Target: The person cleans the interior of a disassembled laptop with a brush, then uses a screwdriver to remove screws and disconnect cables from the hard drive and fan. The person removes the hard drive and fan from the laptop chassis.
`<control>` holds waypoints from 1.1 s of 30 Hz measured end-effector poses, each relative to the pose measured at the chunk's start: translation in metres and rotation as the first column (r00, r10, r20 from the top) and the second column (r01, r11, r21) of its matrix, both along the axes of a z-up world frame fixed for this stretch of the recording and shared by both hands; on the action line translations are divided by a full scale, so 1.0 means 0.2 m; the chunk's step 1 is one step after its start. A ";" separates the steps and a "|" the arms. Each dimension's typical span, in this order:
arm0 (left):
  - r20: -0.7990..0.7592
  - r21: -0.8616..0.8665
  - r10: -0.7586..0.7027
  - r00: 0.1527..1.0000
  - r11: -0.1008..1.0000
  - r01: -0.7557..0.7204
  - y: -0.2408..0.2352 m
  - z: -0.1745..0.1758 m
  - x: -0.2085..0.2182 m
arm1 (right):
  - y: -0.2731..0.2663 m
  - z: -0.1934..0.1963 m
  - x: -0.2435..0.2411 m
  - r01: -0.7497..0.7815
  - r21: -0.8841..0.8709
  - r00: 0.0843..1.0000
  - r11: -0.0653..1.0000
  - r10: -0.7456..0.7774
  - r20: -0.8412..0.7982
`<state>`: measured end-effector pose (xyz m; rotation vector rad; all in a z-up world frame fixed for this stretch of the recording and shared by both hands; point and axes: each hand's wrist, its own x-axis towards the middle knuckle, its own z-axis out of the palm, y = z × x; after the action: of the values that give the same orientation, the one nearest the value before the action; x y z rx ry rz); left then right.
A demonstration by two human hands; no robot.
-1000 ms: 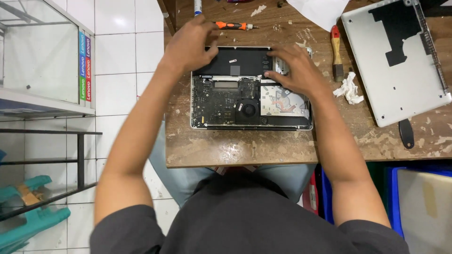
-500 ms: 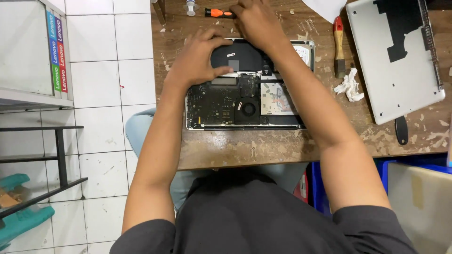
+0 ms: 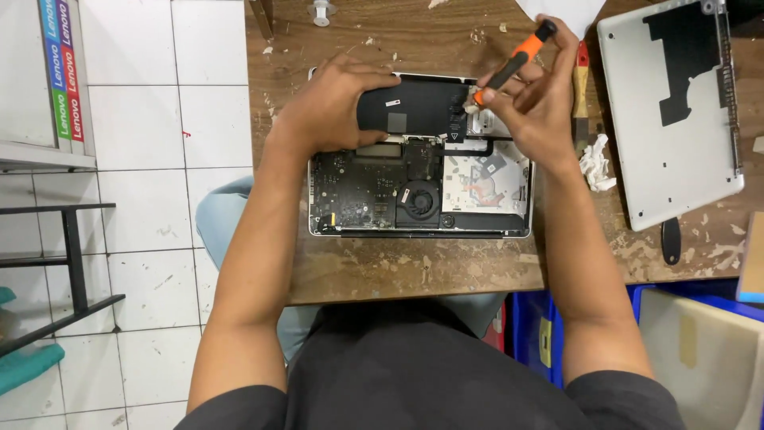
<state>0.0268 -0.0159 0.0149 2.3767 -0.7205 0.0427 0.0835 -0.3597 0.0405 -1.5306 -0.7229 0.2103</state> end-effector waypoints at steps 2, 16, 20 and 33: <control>-0.007 -0.008 -0.016 1.000 1.000 0.016 0.01 0.00 0.00 | -0.03 -0.04 -0.06 0.028 0.038 1.000 0.999 -0.028 0.012; 0.031 -0.082 -0.067 0.997 0.994 0.069 0.03 0.02 -0.01 | 0.06 0.05 -0.24 -0.127 -0.065 0.990 0.990 0.130 0.050; 0.049 -0.104 -0.072 0.996 0.992 0.077 0.03 0.01 -0.01 | 0.07 0.04 -0.25 -0.104 -0.091 0.987 0.990 0.114 0.110; 0.191 -0.118 -0.024 0.981 0.992 0.047 0.03 -0.01 -0.02 | 0.10 0.02 -0.29 -0.040 -0.073 0.963 0.997 0.058 0.262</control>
<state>0.0231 -0.0106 0.0130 2.2621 -0.8255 0.2924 0.0247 -0.3396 0.0447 -1.6237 -0.9737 0.0675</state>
